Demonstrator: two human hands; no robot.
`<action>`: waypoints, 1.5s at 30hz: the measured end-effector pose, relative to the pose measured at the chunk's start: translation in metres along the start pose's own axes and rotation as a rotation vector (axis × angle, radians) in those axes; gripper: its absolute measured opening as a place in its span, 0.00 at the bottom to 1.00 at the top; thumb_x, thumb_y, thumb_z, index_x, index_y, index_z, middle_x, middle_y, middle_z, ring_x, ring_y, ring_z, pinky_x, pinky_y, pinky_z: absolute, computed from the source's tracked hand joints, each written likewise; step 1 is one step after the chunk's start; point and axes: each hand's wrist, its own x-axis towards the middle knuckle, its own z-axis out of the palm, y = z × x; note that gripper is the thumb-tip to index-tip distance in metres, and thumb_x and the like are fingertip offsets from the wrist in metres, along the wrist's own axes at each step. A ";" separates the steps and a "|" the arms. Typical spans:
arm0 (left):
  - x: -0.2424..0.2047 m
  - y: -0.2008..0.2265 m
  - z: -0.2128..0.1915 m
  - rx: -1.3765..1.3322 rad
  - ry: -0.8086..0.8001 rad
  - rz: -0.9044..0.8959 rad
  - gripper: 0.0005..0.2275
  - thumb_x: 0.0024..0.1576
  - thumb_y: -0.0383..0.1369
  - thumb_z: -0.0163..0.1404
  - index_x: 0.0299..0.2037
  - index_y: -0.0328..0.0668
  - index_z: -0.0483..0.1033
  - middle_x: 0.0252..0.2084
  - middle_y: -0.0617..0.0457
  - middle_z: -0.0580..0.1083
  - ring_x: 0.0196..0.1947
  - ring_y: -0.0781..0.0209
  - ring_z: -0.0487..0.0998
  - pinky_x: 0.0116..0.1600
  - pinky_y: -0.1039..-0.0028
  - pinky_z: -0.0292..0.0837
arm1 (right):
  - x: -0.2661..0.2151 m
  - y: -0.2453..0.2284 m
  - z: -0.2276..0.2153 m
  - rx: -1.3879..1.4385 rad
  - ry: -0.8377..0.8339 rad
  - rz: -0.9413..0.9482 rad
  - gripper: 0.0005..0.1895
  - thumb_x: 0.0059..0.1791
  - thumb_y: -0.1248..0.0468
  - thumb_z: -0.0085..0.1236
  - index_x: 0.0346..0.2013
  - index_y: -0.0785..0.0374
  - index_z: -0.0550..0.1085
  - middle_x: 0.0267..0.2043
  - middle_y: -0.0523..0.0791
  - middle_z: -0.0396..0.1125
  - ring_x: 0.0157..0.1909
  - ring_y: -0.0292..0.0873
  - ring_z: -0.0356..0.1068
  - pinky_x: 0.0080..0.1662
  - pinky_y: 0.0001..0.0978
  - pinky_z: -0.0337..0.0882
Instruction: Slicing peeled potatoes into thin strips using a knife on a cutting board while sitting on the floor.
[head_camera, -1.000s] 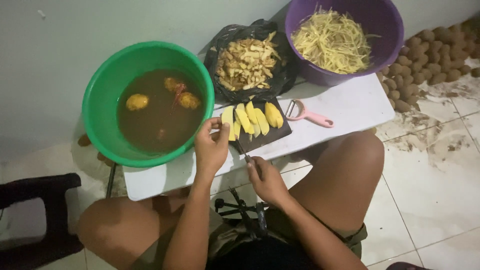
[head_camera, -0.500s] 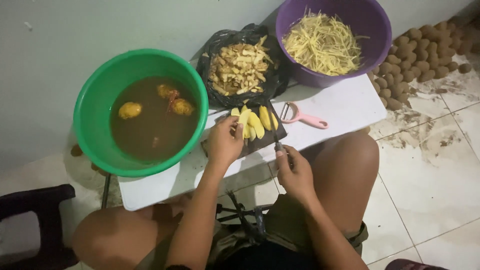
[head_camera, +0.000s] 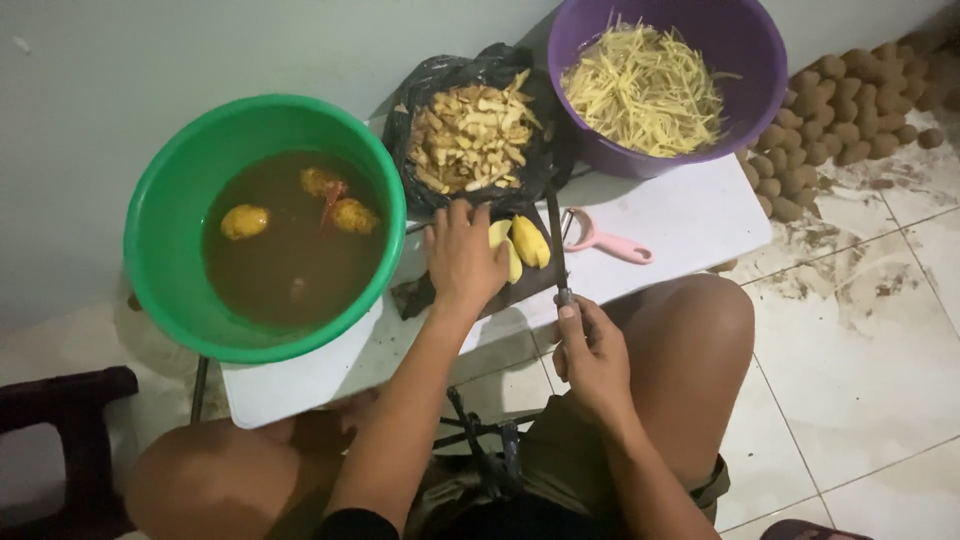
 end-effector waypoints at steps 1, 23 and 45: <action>0.002 0.000 0.003 0.001 -0.002 0.001 0.23 0.51 0.34 0.61 0.56 0.32 0.77 0.50 0.37 0.73 0.52 0.37 0.72 0.50 0.54 0.65 | 0.001 0.001 0.000 0.002 0.001 0.002 0.21 0.57 0.60 0.43 0.55 0.75 0.72 0.26 0.53 0.65 0.14 0.42 0.63 0.19 0.35 0.64; 0.018 0.004 0.077 0.281 -0.137 0.482 0.19 0.51 0.45 0.61 0.50 0.49 0.82 0.51 0.39 0.74 0.60 0.43 0.68 0.71 0.49 0.48 | 0.000 0.002 -0.004 0.117 -0.004 -0.028 0.19 0.58 0.62 0.42 0.56 0.74 0.72 0.24 0.51 0.63 0.13 0.41 0.61 0.18 0.33 0.62; 0.032 0.000 0.087 0.141 0.207 0.840 0.07 0.59 0.28 0.50 0.42 0.35 0.80 0.43 0.44 0.77 0.51 0.50 0.75 0.67 0.54 0.59 | 0.004 0.009 -0.008 0.226 -0.008 -0.053 0.18 0.58 0.60 0.43 0.53 0.72 0.72 0.25 0.50 0.65 0.12 0.41 0.61 0.16 0.30 0.59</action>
